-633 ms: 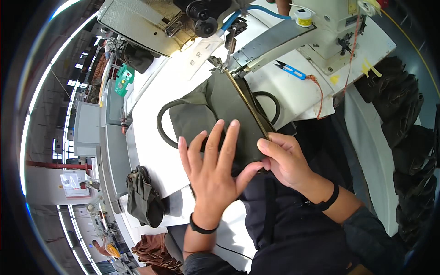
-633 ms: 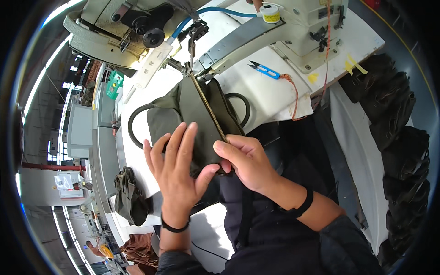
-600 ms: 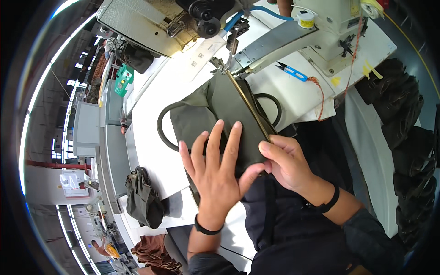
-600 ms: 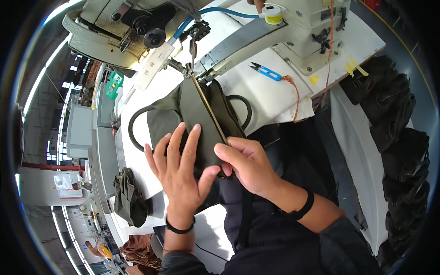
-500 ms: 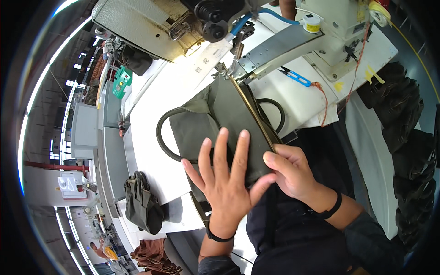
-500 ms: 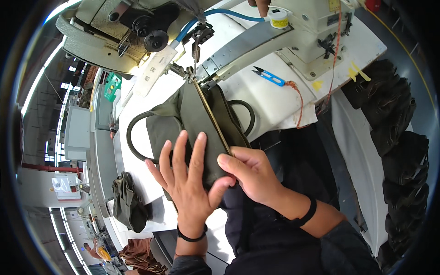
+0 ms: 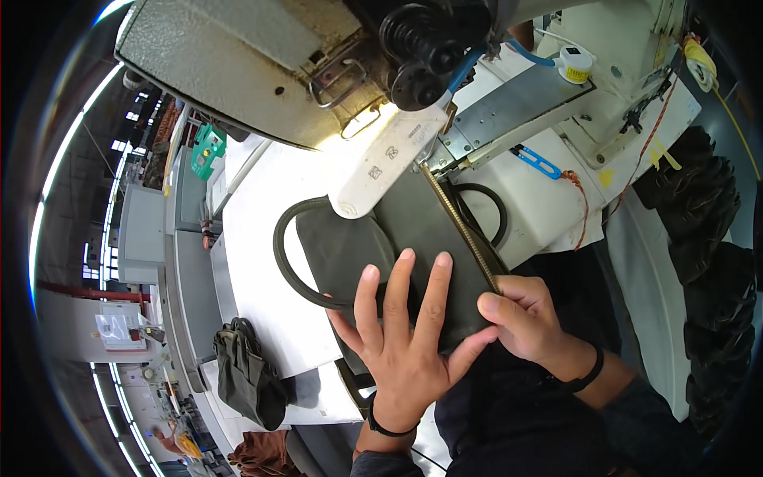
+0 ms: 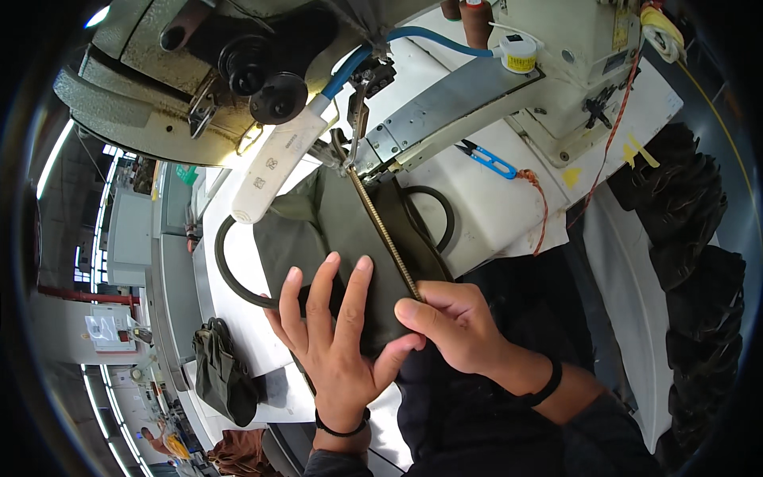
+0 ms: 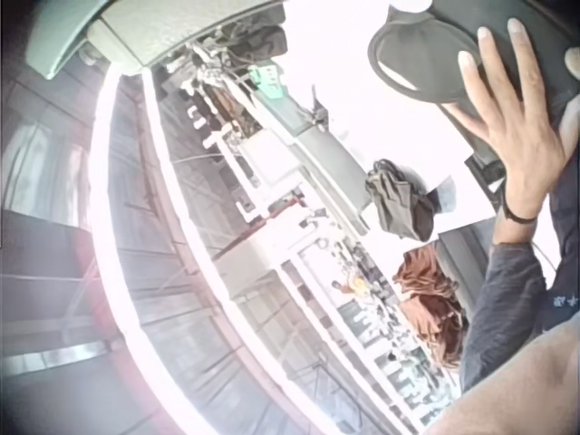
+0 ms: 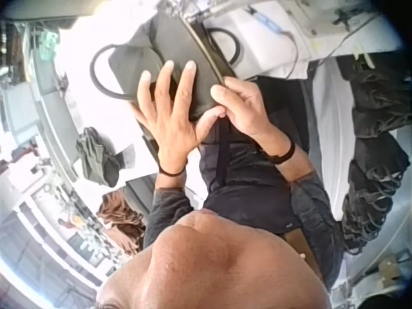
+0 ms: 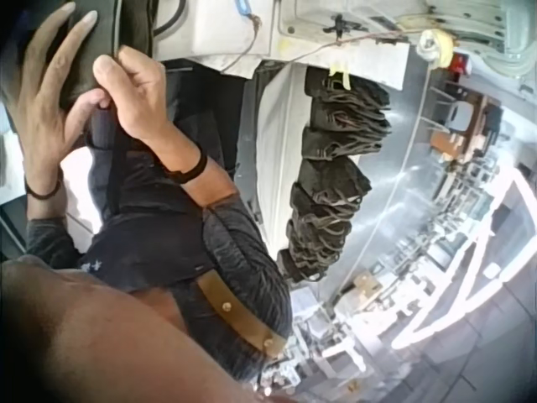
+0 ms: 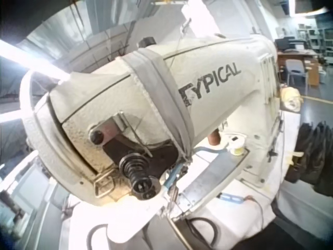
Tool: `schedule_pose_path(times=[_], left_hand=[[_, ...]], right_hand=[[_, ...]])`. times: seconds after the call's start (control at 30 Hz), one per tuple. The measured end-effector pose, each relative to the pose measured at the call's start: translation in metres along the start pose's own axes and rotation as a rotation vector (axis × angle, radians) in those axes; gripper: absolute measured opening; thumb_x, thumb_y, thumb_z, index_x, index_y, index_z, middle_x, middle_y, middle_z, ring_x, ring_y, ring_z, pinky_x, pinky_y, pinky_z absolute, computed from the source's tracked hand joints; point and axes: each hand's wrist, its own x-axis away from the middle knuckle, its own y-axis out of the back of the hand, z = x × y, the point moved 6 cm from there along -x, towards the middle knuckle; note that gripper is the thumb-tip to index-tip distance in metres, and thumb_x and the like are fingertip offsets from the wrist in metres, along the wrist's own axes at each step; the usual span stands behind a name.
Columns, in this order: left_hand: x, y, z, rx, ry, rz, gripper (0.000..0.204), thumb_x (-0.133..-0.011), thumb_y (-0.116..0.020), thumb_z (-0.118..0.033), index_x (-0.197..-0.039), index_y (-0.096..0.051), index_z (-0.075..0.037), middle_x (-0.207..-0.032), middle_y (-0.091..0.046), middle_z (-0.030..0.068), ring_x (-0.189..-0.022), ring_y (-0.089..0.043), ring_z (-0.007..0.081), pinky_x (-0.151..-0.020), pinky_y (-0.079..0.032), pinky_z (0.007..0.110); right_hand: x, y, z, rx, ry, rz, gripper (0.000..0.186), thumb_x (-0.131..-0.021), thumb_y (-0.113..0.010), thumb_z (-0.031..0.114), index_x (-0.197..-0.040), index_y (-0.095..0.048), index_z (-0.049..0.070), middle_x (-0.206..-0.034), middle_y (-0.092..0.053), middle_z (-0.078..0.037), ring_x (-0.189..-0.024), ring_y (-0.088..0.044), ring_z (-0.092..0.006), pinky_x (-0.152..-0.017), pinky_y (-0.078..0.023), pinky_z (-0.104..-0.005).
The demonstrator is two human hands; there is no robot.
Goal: The person operates an industrial sewing machine to stitch a zipper onto a green fabric bag. They guide the bag under the needle, align the zipper tape, and sew along the edge. The person periodically stops to adjust the fabric and inspect the stitching before continuing.
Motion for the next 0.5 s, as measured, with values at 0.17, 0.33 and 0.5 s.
schedule_pose_path(times=[0.17, 0.33, 0.5], left_hand=[[-0.008, 0.000, 0.001, 0.012, -0.028, -0.021, 0.076, -0.090, -0.057, -0.076, -0.142, -0.067, -0.023, -0.147, -0.060, 0.0061, -0.145, -0.038, 0.0334, -0.124, -0.005, 0.059], [-0.009, 0.002, -0.002, -0.003, -0.102, 0.002, 0.065, -0.093, -0.057, -0.071, -0.142, -0.067, -0.029, -0.148, -0.060, 0.0035, -0.143, -0.042, 0.0322, -0.125, -0.006, 0.060], [-0.020, -0.004, -0.001, -0.003, -0.093, 0.006, 0.062, -0.096, -0.056, -0.067, -0.145, -0.065, -0.031, -0.149, -0.058, 0.0041, -0.146, -0.040, 0.0306, -0.126, 0.002, 0.060]], right_hand=[[-0.008, -0.001, 0.000, -0.003, 0.004, -0.007, 0.034, -0.106, -0.061, 0.014, -0.074, -0.055, 0.003, -0.069, -0.054, 0.003, -0.063, -0.046, -0.0021, -0.054, -0.038, -0.0223], [-0.009, -0.001, -0.008, -0.011, 0.003, 0.010, 0.033, -0.106, -0.061, 0.015, -0.075, -0.057, 0.003, -0.068, -0.055, 0.002, -0.063, -0.048, -0.0028, -0.055, -0.040, -0.0221], [-0.021, 0.000, -0.004, -0.094, -0.017, -0.007, 0.033, -0.107, -0.061, 0.018, -0.077, -0.059, 0.004, -0.069, -0.056, 0.002, -0.064, -0.051, -0.0040, -0.057, -0.041, -0.0222]])
